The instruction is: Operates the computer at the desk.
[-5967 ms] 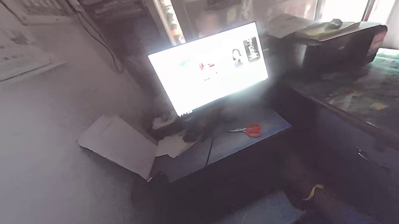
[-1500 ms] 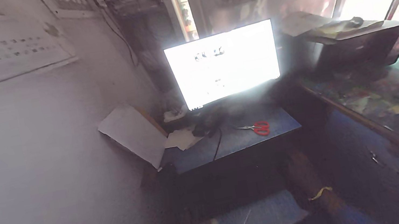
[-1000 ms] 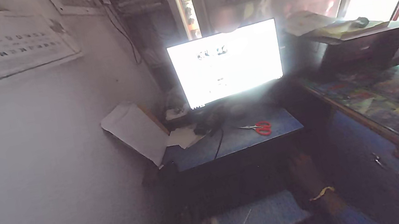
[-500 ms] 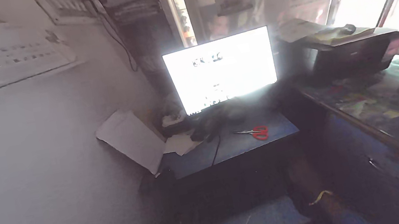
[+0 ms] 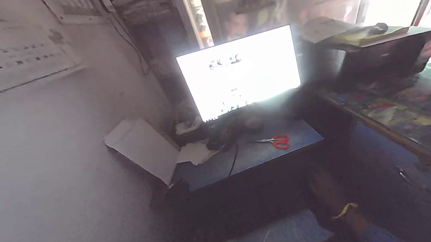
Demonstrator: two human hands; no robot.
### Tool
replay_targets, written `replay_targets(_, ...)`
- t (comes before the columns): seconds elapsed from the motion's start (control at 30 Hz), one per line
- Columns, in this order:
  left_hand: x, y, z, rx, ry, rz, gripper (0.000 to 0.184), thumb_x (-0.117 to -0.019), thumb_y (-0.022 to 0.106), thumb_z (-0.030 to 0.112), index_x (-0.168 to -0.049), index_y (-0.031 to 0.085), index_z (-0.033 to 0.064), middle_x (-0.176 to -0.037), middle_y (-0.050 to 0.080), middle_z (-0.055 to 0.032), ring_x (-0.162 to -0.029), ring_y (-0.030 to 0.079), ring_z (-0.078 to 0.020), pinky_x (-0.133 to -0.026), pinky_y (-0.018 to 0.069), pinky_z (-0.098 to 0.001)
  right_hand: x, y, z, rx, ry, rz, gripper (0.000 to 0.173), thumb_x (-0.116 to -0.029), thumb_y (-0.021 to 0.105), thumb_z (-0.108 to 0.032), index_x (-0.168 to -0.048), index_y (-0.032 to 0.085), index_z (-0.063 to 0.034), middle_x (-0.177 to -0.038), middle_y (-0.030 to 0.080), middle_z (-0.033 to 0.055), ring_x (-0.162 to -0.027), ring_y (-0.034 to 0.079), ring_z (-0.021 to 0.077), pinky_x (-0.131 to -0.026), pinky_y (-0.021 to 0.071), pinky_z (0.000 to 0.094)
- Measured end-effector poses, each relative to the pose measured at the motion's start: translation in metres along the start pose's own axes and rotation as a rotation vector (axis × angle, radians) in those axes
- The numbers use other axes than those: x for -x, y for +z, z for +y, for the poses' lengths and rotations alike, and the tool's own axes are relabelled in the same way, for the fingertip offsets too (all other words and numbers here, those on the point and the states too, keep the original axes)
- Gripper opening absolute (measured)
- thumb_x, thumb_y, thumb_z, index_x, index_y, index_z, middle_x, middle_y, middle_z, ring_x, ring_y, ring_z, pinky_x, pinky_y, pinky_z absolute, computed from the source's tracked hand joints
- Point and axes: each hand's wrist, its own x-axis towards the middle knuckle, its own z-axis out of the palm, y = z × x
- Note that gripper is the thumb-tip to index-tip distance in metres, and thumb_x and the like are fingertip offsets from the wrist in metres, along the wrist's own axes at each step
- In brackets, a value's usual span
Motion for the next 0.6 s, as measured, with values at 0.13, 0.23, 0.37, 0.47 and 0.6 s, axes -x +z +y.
replay_targets(0.13,-0.007,0.010,-0.004,0.007,0.007,0.077,0.067,-0.0973,0.045,0.059,-0.151,0.049,0.0194,-0.159,0.039,-0.0234,-0.150,0.034,-0.0391,-0.122,0.0284,-0.0540,-0.002,-0.014,-0.008,-0.010,0.035,-0.005,0.049,-0.1062,0.043,-0.032,-0.146,0.056,-0.0070,-0.153,0.051,0.0191,-0.142,0.049,0.0360,-0.117,0.0408,0.0502)
replay_targets(0.23,-0.009,0.004,0.002,0.017,0.014,0.064,0.063,-0.0979,0.048,0.052,-0.151,0.050,0.0171,-0.158,0.041,-0.0240,-0.149,0.035,-0.0396,-0.122,0.0289,-0.0539,-0.002,-0.012,-0.005,0.011,0.050,0.009,0.049,-0.1062,0.042,-0.032,-0.146,0.055,-0.0072,-0.154,0.049,0.0190,-0.142,0.048,0.0363,-0.117,0.0406,0.0501)
replay_targets(0.37,-0.010,-0.004,0.003,0.053,0.010,0.079,0.069,-0.0922,0.052,0.056,-0.144,0.055,0.0116,-0.152,0.049,-0.0208,-0.146,0.042,-0.0362,-0.119,0.0337,-0.0532,-0.007,-0.014,-0.007,-0.003,0.081,-0.023,0.048,-0.1054,0.043,-0.033,-0.142,0.059,-0.0072,-0.150,0.052,0.0212,-0.140,0.050,0.0371,-0.115,0.0429,0.0509)
replay_targets(0.47,-0.014,-0.009,0.005,0.019,0.010,0.044,0.064,-0.0924,0.055,0.054,-0.139,0.060,0.0108,-0.149,0.052,-0.0220,-0.144,0.043,-0.0382,-0.119,0.0340,-0.0545,-0.008,-0.015,-0.007,-0.001,0.063,-0.037,0.050,-0.1048,0.046,-0.035,-0.142,0.059,-0.0050,-0.149,0.053,0.0220,-0.140,0.050,0.0368,-0.116,0.0413,0.0506)
replay_targets(0.6,-0.011,0.028,-0.015,0.031,0.048,0.142,0.072,-0.0952,0.041,0.062,-0.146,0.055,0.0138,-0.154,0.047,-0.0213,-0.148,0.038,-0.0394,-0.122,0.0289,-0.0551,-0.007,-0.008,-0.004,0.046,0.025,-0.010,0.052,-0.1037,0.047,-0.037,-0.140,0.059,-0.0017,-0.149,0.053,0.0235,-0.140,0.051,0.0376,-0.116,0.0423,0.0498)
